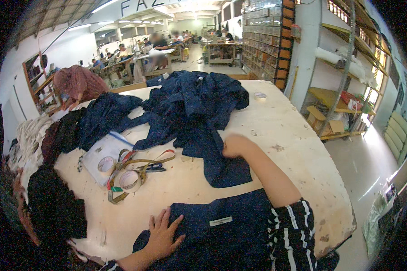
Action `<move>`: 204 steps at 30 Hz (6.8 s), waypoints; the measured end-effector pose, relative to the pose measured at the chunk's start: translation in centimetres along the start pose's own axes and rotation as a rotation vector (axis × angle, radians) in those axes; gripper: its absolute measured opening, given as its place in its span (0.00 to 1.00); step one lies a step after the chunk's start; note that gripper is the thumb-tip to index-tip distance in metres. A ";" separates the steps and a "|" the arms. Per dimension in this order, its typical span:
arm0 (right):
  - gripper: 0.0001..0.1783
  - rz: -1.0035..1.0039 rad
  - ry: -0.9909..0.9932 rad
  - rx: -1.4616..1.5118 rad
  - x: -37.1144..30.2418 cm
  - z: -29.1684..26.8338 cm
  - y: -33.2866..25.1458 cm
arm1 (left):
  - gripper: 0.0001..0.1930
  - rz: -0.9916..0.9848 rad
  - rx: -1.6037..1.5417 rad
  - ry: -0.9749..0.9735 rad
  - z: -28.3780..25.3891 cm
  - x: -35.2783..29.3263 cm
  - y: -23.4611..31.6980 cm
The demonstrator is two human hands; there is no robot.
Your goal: The person folds a dark blue garment on a worktable in a garment factory. They smooth the fabric, fold the sleeves and body, and place the folded item on a growing stack. The person repeats this process with additional garments throughout the clip.
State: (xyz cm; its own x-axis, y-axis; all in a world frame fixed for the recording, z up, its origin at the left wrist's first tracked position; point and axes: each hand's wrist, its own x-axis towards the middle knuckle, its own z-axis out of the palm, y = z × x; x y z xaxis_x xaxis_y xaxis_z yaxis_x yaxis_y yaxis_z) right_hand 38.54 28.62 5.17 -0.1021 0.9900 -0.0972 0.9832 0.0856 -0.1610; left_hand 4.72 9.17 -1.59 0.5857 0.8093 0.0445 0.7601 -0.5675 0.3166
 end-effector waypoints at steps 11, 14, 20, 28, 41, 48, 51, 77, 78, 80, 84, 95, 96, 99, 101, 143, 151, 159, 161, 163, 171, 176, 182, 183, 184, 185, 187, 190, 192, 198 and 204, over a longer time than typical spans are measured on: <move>0.07 0.192 0.429 -0.069 11.1 6.6 -1.3 | 0.32 0.008 0.023 -0.032 0.0 -0.7 -1.0; 0.07 0.170 0.338 -0.147 5.9 4.1 -0.2 | 0.32 0.006 -0.007 0.016 -0.1 -1.0 -1.0; 0.10 0.325 0.097 -0.235 -2.9 2.8 8.9 | 0.32 -0.008 0.017 -0.014 0.1 -0.8 -0.7; 0.21 0.275 0.387 -0.373 -4.1 -4.2 -1.7 | 0.32 -0.033 -0.013 -0.033 -0.5 -0.6 0.1; 0.12 0.120 0.640 -0.342 7.5 0.8 -1.7 | 0.32 -0.004 0.043 -0.024 0.1 -1.1 -1.4; 0.30 0.123 0.265 -0.371 -1.1 -3.0 2.7 | 0.32 0.011 -0.001 -0.055 -0.3 -0.4 -0.1; 0.47 0.264 0.144 -0.162 -6.0 -1.7 -0.2 | 0.32 -0.030 -0.005 -0.054 -0.8 -0.9 0.0; 0.49 0.703 -0.029 -0.217 -9.3 -0.3 12.2 | 0.34 -0.050 -0.055 -0.064 -1.1 -0.6 0.5; 0.50 0.642 -0.010 -0.146 -9.8 0.1 13.1 | 0.34 -0.029 -0.042 -0.079 -1.0 -0.3 0.4; 0.49 0.390 0.174 0.075 -9.0 1.3 12.8 | 0.34 -0.036 0.002 -0.080 -1.0 -0.2 0.4; 0.39 -0.182 0.134 0.339 -5.0 2.4 2.9 | 0.33 -0.063 -0.034 -0.059 -1.1 -0.9 0.3; 0.26 -0.019 -0.033 -0.048 5.5 1.4 1.8 | 0.34 -0.101 0.087 0.008 -0.4 0.2 -1.4; 0.26 -0.076 0.022 -0.023 3.5 0.5 2.3 | 0.34 -0.099 0.087 0.032 -0.4 0.3 -1.6; 0.28 -0.106 0.143 0.046 -5.5 -2.6 4.0 | 0.33 -0.079 0.105 0.079 -0.1 0.9 -1.8; 0.28 -0.017 0.164 0.123 -13.3 -5.2 3.1 | 0.34 -0.090 0.007 0.122 -0.7 0.4 -2.1; 0.15 0.774 0.597 -0.098 -37.0 1.4 7.4 | 0.26 0.158 0.298 -0.222 -4.2 6.9 -0.7; 0.18 -0.699 0.113 0.293 -34.8 4.4 -17.3 | 0.36 -0.194 -1.075 0.077 -4.5 7.5 7.0; 0.19 0.391 0.663 0.286 -36.7 2.7 3.8 | 0.39 -0.204 -0.253 0.114 -5.5 -2.5 5.1; 0.20 0.854 0.587 0.099 -37.1 5.6 8.4 | 0.38 -0.091 -0.238 0.262 -5.4 -2.6 5.8; 0.18 0.731 0.457 0.020 -36.4 6.3 9.9 | 0.34 0.081 -0.042 0.295 -4.6 -2.2 6.3; 0.10 -0.157 0.575 -0.148 -30.2 -1.0 -8.1 | 0.25 0.208 -0.476 0.366 -5.1 -1.4 7.0; 0.22 -0.936 -0.111 0.472 -35.0 3.4 -15.5 | 0.29 0.053 -1.007 0.353 -5.0 0.2 6.7; 0.25 0.275 0.270 0.333 -39.0 2.0 -4.6 | 0.22 0.033 -0.176 0.132 -1.2 -3.2 5.3; 0.27 0.426 0.222 0.260 -39.5 3.5 -3.4 | 0.18 0.026 -0.164 0.140 -0.4 -2.7 4.5; 0.29 0.389 0.138 0.352 -39.1 4.2 -2.7 | 0.15 0.017 -0.148 0.141 0.0 -2.4 4.1; 0.31 0.347 0.053 0.444 -38.6 4.8 -2.2 | 0.13 0.030 -0.153 0.158 0.2 -2.1 4.0; 0.33 0.323 0.041 0.583 -36.9 7.0 0.0 | 0.08 0.032 -0.157 0.183 0.0 -1.9 3.8; 0.30 0.415 0.399 0.428 -33.4 8.1 4.3 | 0.07 0.038 -0.149 0.231 -0.3 -1.7 4.0; 0.25 0.412 0.383 0.261 -31.4 8.5 5.5 | 0.10 0.009 -0.114 0.195 -0.7 -1.7 4.5; 0.10 -0.129 0.410 0.385 -26.9 1.2 -8.3 | 0.21 0.027 -0.854 0.421 -2.2 -2.0 4.2; 0.11 -0.894 -0.096 0.735 -29.3 1.8 -17.0 | 0.33 -0.040 -0.853 0.247 -3.0 -1.9 4.3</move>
State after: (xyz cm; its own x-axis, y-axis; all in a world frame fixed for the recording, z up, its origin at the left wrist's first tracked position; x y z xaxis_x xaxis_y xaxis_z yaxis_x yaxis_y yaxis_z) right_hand 24.59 -2.06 9.02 -0.7577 0.5939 0.2705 0.2330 0.6333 -0.7380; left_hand 6.03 5.64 2.53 0.4113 0.8915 0.1901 0.2525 -0.3119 0.9160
